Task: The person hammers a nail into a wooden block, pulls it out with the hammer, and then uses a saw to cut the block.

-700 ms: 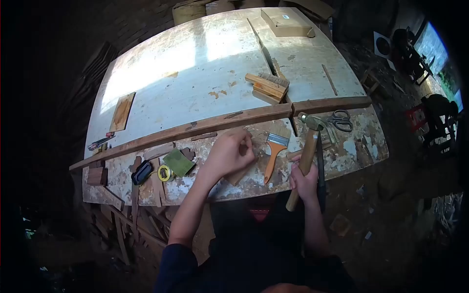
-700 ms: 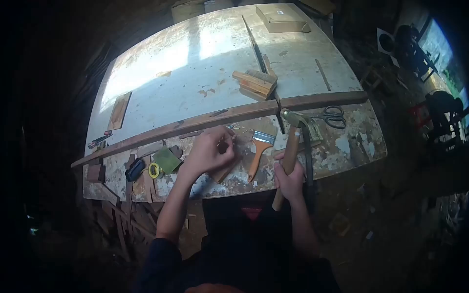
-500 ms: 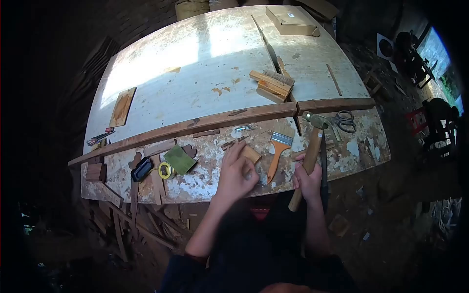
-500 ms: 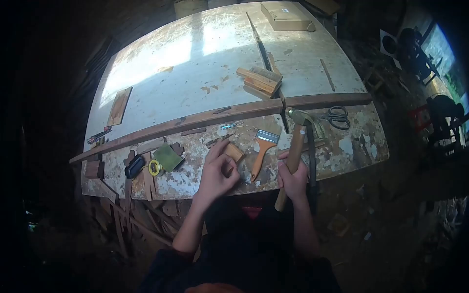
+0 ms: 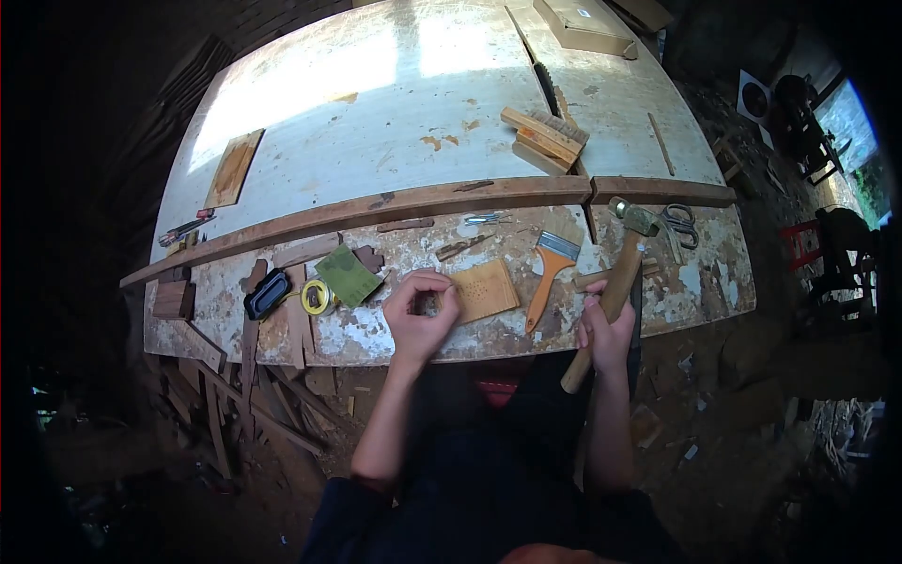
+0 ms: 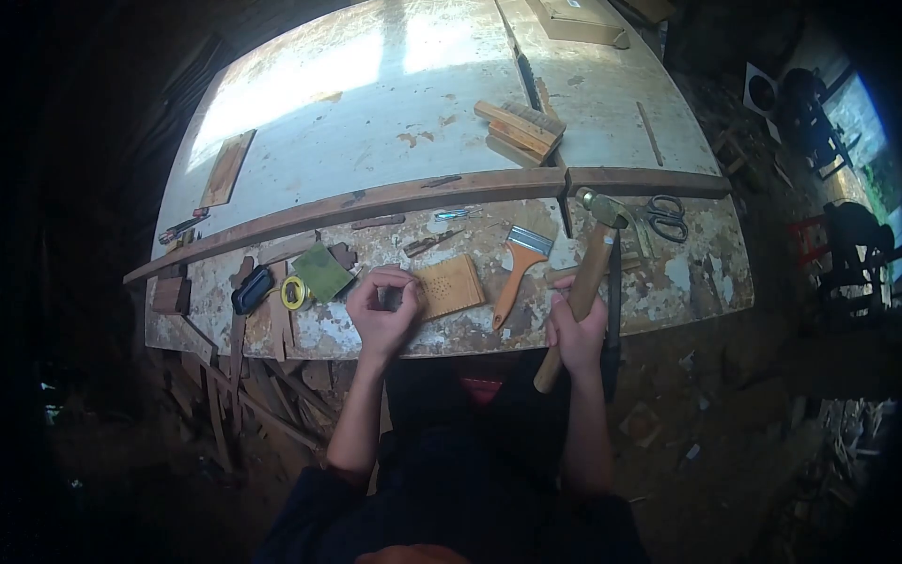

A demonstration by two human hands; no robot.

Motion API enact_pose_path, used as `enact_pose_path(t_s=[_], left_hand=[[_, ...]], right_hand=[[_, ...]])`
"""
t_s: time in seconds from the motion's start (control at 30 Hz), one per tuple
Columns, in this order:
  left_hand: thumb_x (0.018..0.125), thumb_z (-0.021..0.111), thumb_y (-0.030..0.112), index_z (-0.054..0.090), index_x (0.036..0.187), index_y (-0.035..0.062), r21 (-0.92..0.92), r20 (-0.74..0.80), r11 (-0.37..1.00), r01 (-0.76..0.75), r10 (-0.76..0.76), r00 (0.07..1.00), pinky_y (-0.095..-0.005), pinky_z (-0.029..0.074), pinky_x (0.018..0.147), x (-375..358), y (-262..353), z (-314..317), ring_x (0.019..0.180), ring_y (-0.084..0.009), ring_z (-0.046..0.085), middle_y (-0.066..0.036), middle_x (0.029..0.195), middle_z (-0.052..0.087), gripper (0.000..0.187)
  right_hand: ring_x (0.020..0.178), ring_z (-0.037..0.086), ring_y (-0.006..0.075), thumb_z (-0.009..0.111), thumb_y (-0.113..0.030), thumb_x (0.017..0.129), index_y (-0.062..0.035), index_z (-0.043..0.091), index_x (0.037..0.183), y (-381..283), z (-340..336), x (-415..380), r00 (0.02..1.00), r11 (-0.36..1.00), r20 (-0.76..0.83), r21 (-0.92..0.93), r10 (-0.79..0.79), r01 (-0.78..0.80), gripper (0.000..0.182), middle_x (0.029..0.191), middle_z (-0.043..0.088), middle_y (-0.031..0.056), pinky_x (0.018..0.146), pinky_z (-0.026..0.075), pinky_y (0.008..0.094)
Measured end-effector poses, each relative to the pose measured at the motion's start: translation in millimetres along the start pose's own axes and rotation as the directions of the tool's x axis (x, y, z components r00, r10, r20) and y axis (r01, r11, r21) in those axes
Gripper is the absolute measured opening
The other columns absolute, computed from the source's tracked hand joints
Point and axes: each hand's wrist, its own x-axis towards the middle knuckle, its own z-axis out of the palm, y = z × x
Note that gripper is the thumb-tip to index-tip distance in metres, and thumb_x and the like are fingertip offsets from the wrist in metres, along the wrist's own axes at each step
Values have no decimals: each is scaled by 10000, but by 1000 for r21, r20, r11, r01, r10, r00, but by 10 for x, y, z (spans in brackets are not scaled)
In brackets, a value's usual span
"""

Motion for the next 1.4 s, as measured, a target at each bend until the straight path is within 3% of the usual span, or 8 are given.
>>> enact_pose_path(t_s=[0.03, 0.13, 0.17, 0.3, 0.6, 0.9, 1.0, 1.4], left_hand=[[880, 808, -29, 755, 977, -10, -36, -104, 993, 112, -115, 988, -327, 580, 922, -81, 35, 32, 929, -194, 747, -101, 958, 785, 112], [905, 799, -35, 783, 1051, -25, 34, -119, 997, 69, -65, 991, -306, 573, 868, -50, 22, -9, 917, -198, 742, -112, 979, 786, 147], [922, 786, -42, 802, 1066, -20, 96, -45, 994, -55, 59, 997, -312, 569, 851, -14, -3, -38, 917, -212, 740, -117, 976, 787, 147], [919, 802, -26, 818, 1028, -9, 33, -33, 998, 53, -52, 998, -343, 569, 886, -8, -5, -18, 942, -232, 743, -126, 982, 798, 111], [862, 841, -37, 833, 968, 1, 99, 99, 995, -24, 15, 995, -353, 571, 878, 23, 33, -2, 966, -239, 731, -100, 960, 797, 114], [877, 821, -54, 836, 993, -8, 126, 127, 990, -62, 45, 991, -357, 556, 890, 1, 19, 11, 948, -230, 721, -100, 946, 789, 125], [852, 849, -38, 853, 993, 27, 156, 119, 982, -103, 85, 989, -344, 576, 827, 6, -5, 22, 935, -235, 722, -90, 933, 782, 156], [816, 839, -46, 858, 978, 48, 165, 111, 977, -134, 116, 987, -347, 588, 848, 6, 20, 32, 954, -233, 734, -73, 937, 789, 189]], right_hand=[[451, 473, 77, 599, -30, 1059, 1, 562, 1220, 7, 2, 3, 1000, 1000, -6, 2, -6, 6, 168, 712, 508, -3, 427, 395, 266], [447, 467, 81, 603, -38, 1060, -1, 562, 1220, 18, -4, 0, 1000, 1000, -6, -1, -6, 6, 169, 685, 497, -6, 427, 397, 267], [446, 465, 83, 605, -42, 1061, -1, 562, 1220, 14, -4, 3, 1000, 1000, 0, -3, -4, 4, 170, 676, 493, -6, 427, 398, 267], [441, 459, 89, 599, -75, 1072, -4, 559, 1228, 36, -19, -3, 1000, 1000, 2, -26, -16, 16, 176, 657, 476, -5, 422, 409, 270], [443, 449, 94, 573, -119, 1090, -7, 544, 1263, 85, -44, -21, 999, 998, -3, -41, -54, 54, 209, 669, 446, 1, 414, 438, 272], [450, 451, 93, 579, -118, 1093, -6, 549, 1269, 73, -38, -52, 998, 998, 3, -21, -56, 56, 212, 679, 447, -2, 427, 440, 270], [459, 467, 89, 597, -100, 1077, 15, 558, 1263, 39, -14, -52, 999, 999, -7, -3, -51, 51, 222, 689, 487, 1, 441, 438, 269], [458, 465, 96, 582, -115, 1089, 22, 551, 1289, 42, -29, -39, 999, 999, 15, 3, -33, 33, 245, 687, 486, 12, 434, 434, 267]])
